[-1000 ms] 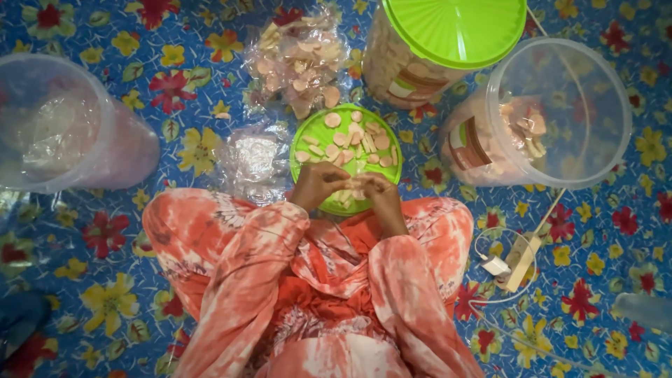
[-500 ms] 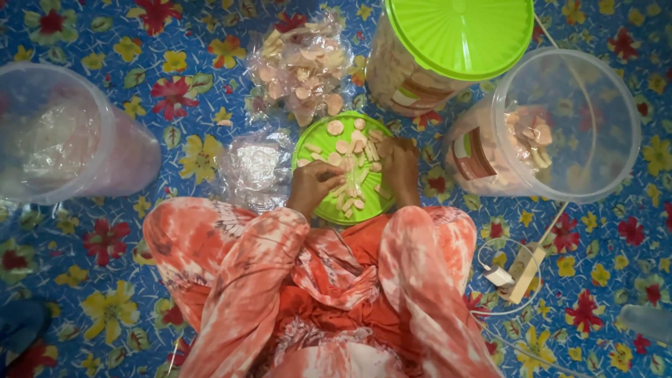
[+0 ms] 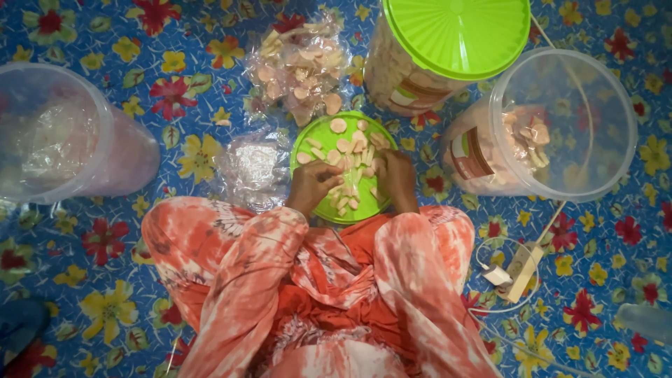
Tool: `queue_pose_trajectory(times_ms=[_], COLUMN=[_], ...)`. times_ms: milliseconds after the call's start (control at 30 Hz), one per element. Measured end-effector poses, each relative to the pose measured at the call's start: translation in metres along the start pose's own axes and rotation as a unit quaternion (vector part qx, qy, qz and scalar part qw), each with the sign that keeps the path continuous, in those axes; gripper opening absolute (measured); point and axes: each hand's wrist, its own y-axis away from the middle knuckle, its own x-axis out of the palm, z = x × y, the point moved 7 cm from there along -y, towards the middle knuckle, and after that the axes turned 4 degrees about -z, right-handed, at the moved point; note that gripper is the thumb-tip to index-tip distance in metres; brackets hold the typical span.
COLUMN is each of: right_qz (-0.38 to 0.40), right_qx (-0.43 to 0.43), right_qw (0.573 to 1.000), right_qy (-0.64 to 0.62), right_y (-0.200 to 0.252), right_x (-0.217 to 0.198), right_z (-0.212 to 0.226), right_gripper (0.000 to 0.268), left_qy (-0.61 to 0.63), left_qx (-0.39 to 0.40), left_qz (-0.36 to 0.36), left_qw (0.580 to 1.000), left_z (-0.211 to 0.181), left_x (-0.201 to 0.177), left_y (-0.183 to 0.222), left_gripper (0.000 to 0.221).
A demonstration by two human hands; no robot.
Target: The person packs small food slices from a plate into a plastic container.
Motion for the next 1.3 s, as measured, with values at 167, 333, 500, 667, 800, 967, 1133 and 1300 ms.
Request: queue_pose_trajectory(times_ms=[167, 333, 500, 667, 800, 967, 1133, 1300], right_qz=[-0.001, -0.068, -0.067, -0.071, -0.064, -0.052, -0.054, -0.039], right_qx=[0.019, 0.034, 0.267, 0.258, 0.245, 0.233, 0.241, 0.213], right_qw=[1.0, 0.991, 0.853, 0.858, 0.845, 0.846, 0.805, 0.841], right_qy=[-0.015, -0.109, -0.444, -0.438, -0.472, -0.477, -0.54, -0.495], right_y=[0.006, 0.026, 0.061, 0.072, 0.074, 0.082, 0.084, 0.082], right_x=[0.034, 0.01, 0.038, 0.037, 0.046, 0.015, 0.013, 0.025], right_z=[-0.036, -0.012, -0.021, -0.012, -0.016, 0.021, 0.031, 0.024], right_gripper=[0.025, 0.016, 0.029, 0.028, 0.029, 0.023, 0.021, 0.026], left_qy=[0.0, -0.005, -0.018, -0.018, -0.007, -0.004, -0.02, 0.015], left_qx=[0.0, -0.011, 0.006, 0.012, 0.014, 0.014, 0.014, -0.013], left_qz=[0.005, 0.01, 0.038, 0.049, 0.062, 0.074, 0.076, 0.094], left_qw=[1.0, 1.0, 0.999, 0.999, 0.998, 0.997, 0.997, 0.995], left_z=[0.006, 0.011, 0.016, 0.01, 0.008, 0.002, 0.012, 0.011], left_x=[0.0, 0.002, 0.007, 0.009, 0.012, 0.014, 0.016, 0.019], left_y=[0.0, 0.0, 0.002, 0.007, 0.011, 0.015, 0.013, 0.014], left_gripper=[0.024, 0.026, 0.027, 0.027, 0.027, 0.03, 0.033, 0.034])
